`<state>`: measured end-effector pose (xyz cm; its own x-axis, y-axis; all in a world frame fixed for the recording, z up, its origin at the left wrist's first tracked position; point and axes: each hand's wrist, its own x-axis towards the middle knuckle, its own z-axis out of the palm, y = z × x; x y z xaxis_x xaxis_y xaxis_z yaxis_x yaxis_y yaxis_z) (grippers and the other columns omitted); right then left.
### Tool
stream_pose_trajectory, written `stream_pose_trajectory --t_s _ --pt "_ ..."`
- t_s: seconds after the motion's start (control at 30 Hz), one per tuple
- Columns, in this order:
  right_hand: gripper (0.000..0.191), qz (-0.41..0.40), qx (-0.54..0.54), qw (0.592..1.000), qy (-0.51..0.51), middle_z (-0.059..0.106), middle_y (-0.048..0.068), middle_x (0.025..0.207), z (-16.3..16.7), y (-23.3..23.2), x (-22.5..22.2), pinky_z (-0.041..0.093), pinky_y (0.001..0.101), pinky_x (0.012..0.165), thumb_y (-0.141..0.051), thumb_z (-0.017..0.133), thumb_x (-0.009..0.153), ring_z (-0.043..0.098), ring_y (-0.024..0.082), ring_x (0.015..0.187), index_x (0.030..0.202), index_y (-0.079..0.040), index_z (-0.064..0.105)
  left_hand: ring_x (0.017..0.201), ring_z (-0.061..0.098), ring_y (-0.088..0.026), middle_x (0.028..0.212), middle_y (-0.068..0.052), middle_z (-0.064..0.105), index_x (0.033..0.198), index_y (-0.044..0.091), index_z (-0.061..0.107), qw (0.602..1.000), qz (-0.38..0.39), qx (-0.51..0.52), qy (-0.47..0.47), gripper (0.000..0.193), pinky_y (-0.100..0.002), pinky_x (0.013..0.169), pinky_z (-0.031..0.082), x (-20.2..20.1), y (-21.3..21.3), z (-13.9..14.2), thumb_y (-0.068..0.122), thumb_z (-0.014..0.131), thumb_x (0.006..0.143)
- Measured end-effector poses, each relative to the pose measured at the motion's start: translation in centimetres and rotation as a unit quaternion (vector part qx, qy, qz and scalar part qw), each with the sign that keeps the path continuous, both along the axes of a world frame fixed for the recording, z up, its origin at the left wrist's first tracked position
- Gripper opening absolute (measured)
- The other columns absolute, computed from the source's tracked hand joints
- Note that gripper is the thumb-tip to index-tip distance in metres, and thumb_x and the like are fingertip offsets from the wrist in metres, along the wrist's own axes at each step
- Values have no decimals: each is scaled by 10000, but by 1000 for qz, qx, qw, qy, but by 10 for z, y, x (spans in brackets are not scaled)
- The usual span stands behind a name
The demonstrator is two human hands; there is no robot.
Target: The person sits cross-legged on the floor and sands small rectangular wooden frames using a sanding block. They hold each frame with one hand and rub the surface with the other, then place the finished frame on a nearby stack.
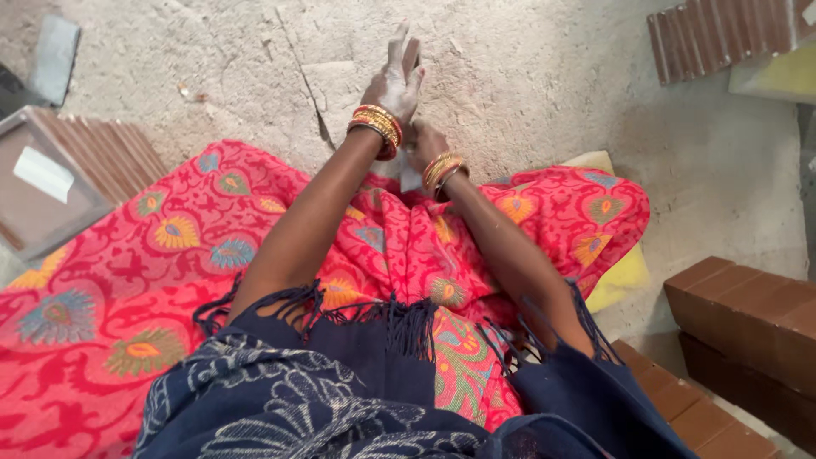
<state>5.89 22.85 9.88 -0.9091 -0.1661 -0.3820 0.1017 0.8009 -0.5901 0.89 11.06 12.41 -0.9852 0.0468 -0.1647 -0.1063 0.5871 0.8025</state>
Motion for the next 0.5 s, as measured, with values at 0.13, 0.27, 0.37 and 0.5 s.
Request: stream_pose_trajectory --t_s 0.13,0.27,0.37,0.5 --pt "164 -130 -9 988 88 730 168 941 9 -3 -17 591 430 746 -19 620 913 739 296 812 1062 -51 679 924 759 -418 1120 -217 742 1569 432 161 997 -20 -19 -72 600 -513 723 623 0 3 -4 490 498 1075" --pt "171 -158 -2 987 13 714 147 940 23 3 -46 597 399 737 -93 692 897 724 265 833 1046 -35 631 931 751 -431 1058 -216 767 1561 377 190 997 -20 -11 -70 595 -525 758 600 -2 7 -3 478 514 1074" --pt "313 18 -23 999 16 716 171 896 21 7 -41 550 408 746 -159 848 770 708 286 819 994 -29 671 917 740 -438 1070 -245 733 1549 371 213 998 -18 -15 -54 588 -533 701 593 -2 11 0 450 514 1050" --pt "226 -43 18 999 -15 735 200 902 12 6 -28 557 355 695 -192 748 874 723 260 792 993 -7 698 800 763 -334 1031 -197 737 1534 367 186 997 -19 -2 -74 590 -447 602 603 -2 16 6 486 478 1036"
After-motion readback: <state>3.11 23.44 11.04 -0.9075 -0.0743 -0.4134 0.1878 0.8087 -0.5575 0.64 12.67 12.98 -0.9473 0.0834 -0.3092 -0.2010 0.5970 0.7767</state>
